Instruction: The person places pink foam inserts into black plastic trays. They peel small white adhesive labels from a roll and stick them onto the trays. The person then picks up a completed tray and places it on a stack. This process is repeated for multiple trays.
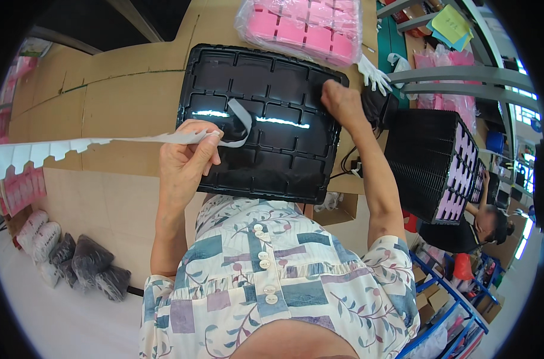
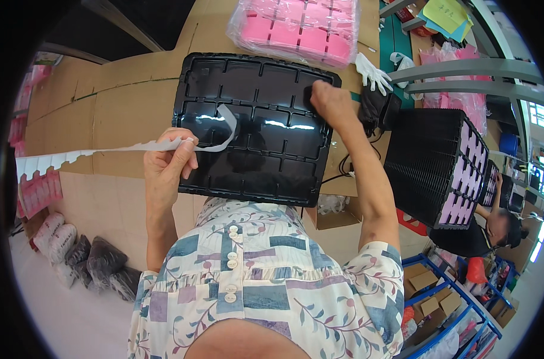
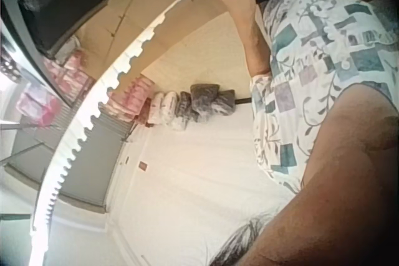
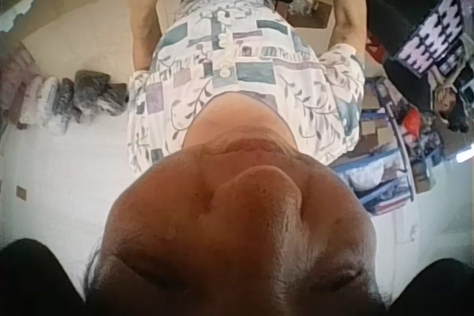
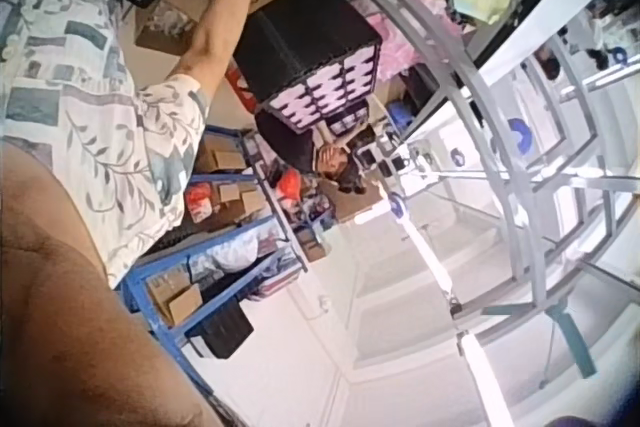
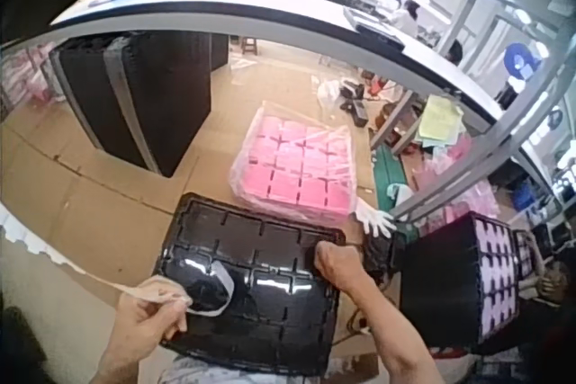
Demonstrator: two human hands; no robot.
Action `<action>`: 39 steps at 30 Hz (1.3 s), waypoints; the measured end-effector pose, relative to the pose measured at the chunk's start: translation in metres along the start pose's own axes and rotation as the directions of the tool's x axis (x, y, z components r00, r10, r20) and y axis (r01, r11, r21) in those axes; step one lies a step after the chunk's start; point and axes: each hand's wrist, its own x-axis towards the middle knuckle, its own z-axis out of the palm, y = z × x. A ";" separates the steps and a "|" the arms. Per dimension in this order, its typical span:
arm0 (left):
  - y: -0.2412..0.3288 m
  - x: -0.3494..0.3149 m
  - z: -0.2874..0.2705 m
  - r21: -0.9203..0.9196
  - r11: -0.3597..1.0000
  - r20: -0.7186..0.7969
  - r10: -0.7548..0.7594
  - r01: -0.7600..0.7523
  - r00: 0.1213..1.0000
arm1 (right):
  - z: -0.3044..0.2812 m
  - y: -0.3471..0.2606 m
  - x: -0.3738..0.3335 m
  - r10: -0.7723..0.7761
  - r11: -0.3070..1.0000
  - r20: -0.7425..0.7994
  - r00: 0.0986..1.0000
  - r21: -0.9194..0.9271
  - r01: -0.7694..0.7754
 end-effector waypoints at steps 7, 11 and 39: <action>-0.001 -0.001 0.002 -0.050 0.998 -0.066 -0.037 0.034 0.997 | -0.046 -0.050 -0.019 0.389 0.180 0.295 0.873 0.905 -0.386; -0.004 0.006 0.011 -0.031 0.999 -0.014 -0.033 0.032 0.999 | -0.052 -0.076 -0.035 0.236 -0.511 0.472 0.850 0.804 -0.304; 0.002 0.023 0.014 -0.428 0.892 -0.035 -0.177 0.145 0.984 | -0.096 -0.189 0.039 -0.250 0.745 -0.445 0.860 0.479 0.464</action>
